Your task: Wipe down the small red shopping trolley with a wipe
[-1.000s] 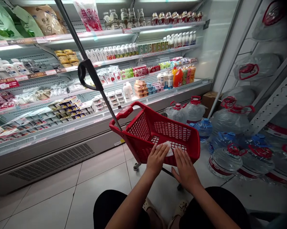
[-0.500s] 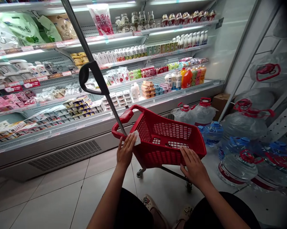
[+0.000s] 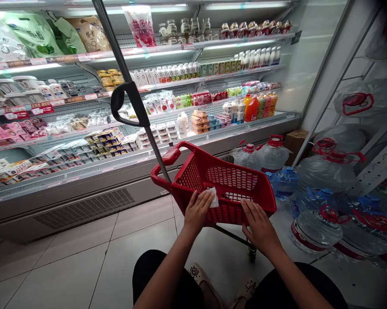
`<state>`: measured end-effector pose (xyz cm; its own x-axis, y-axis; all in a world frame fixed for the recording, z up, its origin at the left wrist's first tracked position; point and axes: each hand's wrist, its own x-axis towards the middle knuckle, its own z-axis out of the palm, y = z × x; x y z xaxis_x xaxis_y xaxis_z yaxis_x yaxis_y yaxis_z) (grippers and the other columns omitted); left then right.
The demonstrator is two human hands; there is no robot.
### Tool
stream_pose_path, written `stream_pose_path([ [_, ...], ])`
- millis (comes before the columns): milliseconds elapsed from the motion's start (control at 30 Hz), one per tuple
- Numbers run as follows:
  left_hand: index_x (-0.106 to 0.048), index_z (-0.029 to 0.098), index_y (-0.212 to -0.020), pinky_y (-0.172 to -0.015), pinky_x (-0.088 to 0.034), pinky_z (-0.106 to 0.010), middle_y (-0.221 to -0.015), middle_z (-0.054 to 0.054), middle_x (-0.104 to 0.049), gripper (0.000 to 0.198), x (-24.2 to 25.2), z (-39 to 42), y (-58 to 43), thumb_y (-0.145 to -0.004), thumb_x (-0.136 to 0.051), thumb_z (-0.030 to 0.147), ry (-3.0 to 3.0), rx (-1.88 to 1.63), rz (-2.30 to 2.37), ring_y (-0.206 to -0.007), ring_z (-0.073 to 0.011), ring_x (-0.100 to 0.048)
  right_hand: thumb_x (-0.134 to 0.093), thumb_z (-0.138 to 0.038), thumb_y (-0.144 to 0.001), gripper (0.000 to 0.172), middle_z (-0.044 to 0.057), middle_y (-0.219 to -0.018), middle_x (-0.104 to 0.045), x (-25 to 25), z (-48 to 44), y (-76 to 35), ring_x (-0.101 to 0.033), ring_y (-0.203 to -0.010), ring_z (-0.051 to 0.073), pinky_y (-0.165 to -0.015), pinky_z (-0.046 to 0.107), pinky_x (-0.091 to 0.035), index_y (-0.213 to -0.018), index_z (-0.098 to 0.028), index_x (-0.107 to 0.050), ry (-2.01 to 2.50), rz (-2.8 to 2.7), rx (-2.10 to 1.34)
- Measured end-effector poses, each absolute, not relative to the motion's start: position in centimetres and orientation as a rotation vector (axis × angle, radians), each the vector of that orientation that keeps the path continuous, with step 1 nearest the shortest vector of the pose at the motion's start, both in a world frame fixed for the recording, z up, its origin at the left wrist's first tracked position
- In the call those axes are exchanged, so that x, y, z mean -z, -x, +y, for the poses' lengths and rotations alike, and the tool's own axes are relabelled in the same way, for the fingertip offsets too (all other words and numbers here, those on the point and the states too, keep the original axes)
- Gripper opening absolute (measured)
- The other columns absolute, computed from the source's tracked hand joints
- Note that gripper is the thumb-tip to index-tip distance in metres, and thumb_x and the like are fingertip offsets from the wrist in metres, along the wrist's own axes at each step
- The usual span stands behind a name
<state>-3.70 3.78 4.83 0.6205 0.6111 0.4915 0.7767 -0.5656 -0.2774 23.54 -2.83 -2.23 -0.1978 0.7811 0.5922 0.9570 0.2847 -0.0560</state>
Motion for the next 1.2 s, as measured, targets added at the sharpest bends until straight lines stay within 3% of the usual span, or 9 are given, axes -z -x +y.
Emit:
stream_pose_path([
  [133,-0.042,0.022,-0.160,-0.134,-0.012,-0.042,-0.163,-0.002,-0.045,0.059,-8.4,5.1,9.3,-0.103,-0.038,0.010,2.285,0.469,-1.192,-0.152,-0.0166,-0.042,-0.046,-0.028,-0.100,0.079,0.011,-0.167,-0.038,2.7,-2.6,-23.5,-0.037,-0.152,0.033,-0.124,0.053,-0.036,-0.170,-0.019,-0.010,1.538,-2.019,0.443],
  [267,-0.043,0.023,-0.160,-0.133,-0.015,-0.046,-0.160,-0.005,-0.050,0.062,-10.3,5.7,12.1,-0.101,-0.036,0.006,2.144,0.543,-1.285,-0.149,-0.0202,-0.047,-0.048,-0.030,-0.099,0.080,0.013,-0.166,-0.039,3.0,-2.5,-22.9,-0.038,-0.151,0.035,-0.124,0.056,-0.035,-0.169,-0.018,-0.011,1.534,-1.997,0.433],
  [600,-0.048,0.018,-0.156,-0.132,-0.023,-0.041,-0.159,-0.005,-0.053,0.056,-2.9,3.7,-0.6,-0.101,-0.043,0.011,2.419,0.565,-1.134,-0.149,-0.0187,-0.046,-0.051,-0.025,-0.096,0.082,0.014,-0.165,-0.040,2.8,-3.0,-22.1,-0.036,-0.152,0.035,-0.123,0.056,-0.036,-0.169,-0.018,-0.013,1.532,-1.994,0.408],
  [767,-0.047,0.018,-0.156,-0.131,-0.022,-0.041,-0.160,-0.006,-0.051,0.053,-3.4,1.7,-3.6,-0.104,-0.042,0.015,2.653,0.627,-1.125,-0.150,-0.0189,-0.045,-0.052,-0.024,-0.094,0.086,0.013,-0.168,-0.035,3.3,-3.3,-22.5,-0.035,-0.153,0.036,-0.124,0.059,-0.034,-0.169,-0.020,-0.011,1.495,-1.984,0.350],
  [833,-0.050,0.021,-0.154,-0.131,-0.022,-0.042,-0.155,-0.005,-0.058,0.050,-4.4,0.7,-3.5,-0.104,-0.044,0.017,2.837,0.648,-1.078,-0.146,-0.0185,-0.050,-0.053,-0.024,-0.094,0.087,0.012,-0.170,-0.031,3.7,-3.2,-22.7,-0.030,-0.156,0.036,-0.125,0.061,-0.031,-0.169,-0.021,-0.010,1.474,-1.957,0.283],
  [900,-0.054,0.027,-0.150,-0.130,-0.026,-0.042,-0.143,-0.002,-0.067,0.048,-5.4,-0.3,-3.1,-0.104,-0.046,0.016,3.072,0.661,-1.005,-0.135,-0.0165,-0.061,-0.053,-0.027,-0.095,0.084,0.011,-0.172,-0.028,3.7,-3.1,-22.9,-0.025,-0.158,0.036,-0.127,0.063,-0.026,-0.169,-0.023,-0.014,1.433,-1.923,0.145],
  [1000,-0.061,0.031,-0.142,-0.116,-0.045,-0.036,-0.131,0.000,-0.074,0.047,-6.8,-1.6,-2.3,-0.101,-0.048,0.013,3.299,0.906,-1.141,-0.118,-0.0165,-0.070,-0.047,-0.037,-0.099,0.070,0.006,-0.170,-0.034,2.4,-2.7,-23.3,-0.024,-0.159,0.034,-0.128,0.063,-0.022,-0.166,-0.031,-0.028,1.359,-1.745,-0.253],
  [1100,-0.069,0.026,-0.128,-0.096,-0.055,-0.029,-0.121,-0.004,-0.077,0.036,-8.1,-2.2,-1.8,-0.098,-0.052,0.014,3.243,1.444,-1.440,-0.108,-0.0190,-0.073,-0.037,-0.050,-0.103,0.060,0.007,-0.165,-0.044,-0.7,-2.6,-22.6,-0.040,-0.152,0.030,-0.122,0.053,-0.038,-0.161,-0.035,-0.038,1.206,-1.423,-0.771],
  [1200,-0.072,0.021,-0.107,-0.080,-0.055,-0.025,-0.106,-0.005,-0.076,0.017,-9.2,-2.1,-1.6,-0.096,-0.060,0.022,3.077,1.838,-1.614,-0.094,-0.0187,-0.071,-0.053,-0.064,-0.096,0.070,0.012,-0.151,-0.059,-3.8,-2.9,-20.6,-0.061,-0.131,0.029,-0.104,0.042,-0.054,-0.157,-0.030,-0.043,1.081,-1.232,-1.088],
])
